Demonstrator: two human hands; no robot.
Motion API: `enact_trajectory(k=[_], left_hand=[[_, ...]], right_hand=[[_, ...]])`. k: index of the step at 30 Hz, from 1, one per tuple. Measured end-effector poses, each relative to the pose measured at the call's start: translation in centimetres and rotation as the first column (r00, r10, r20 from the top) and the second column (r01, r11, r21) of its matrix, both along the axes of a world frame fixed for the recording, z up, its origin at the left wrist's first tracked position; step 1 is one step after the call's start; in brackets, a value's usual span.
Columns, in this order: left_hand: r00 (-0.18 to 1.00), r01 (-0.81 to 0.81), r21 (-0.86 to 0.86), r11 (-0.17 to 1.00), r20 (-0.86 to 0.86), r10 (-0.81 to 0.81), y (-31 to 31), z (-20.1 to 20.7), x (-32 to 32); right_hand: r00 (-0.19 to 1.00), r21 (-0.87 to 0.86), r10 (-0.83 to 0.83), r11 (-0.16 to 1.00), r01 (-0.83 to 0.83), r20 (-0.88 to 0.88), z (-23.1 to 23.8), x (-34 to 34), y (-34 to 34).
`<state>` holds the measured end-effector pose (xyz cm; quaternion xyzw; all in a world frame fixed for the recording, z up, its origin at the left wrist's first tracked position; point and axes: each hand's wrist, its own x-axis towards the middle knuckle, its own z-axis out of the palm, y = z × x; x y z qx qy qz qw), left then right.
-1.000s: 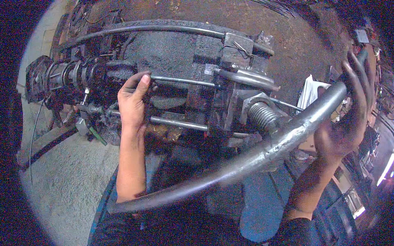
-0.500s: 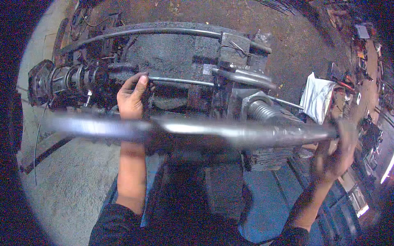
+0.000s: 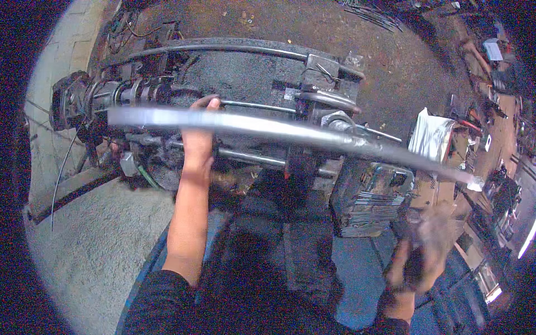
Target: Manually bending and shaping metal rods using a fabrication machine.
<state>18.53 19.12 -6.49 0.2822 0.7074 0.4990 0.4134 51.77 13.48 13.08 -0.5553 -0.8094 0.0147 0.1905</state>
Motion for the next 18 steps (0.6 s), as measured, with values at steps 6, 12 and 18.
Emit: enact_trajectory(k=[6,12,18], left_hand=[[0.972,-0.070,-0.011,0.997,0.225,0.071,-0.1,0.4,-0.2],[0.974,-0.064,0.020,0.998,0.218,0.059,-0.5,-0.2,0.0],[0.979,-0.070,0.073,0.995,0.194,0.054,-0.3,0.0,0.3]], right_hand=[[0.994,-0.539,-0.064,0.836,0.102,0.090,3.0,-3.2,-3.3],[0.925,-0.769,0.016,0.550,-0.325,-0.379,1.4,-4.6,-4.8],[0.781,-0.123,-0.460,0.883,0.453,-0.423,-1.3,-2.5,0.5]])
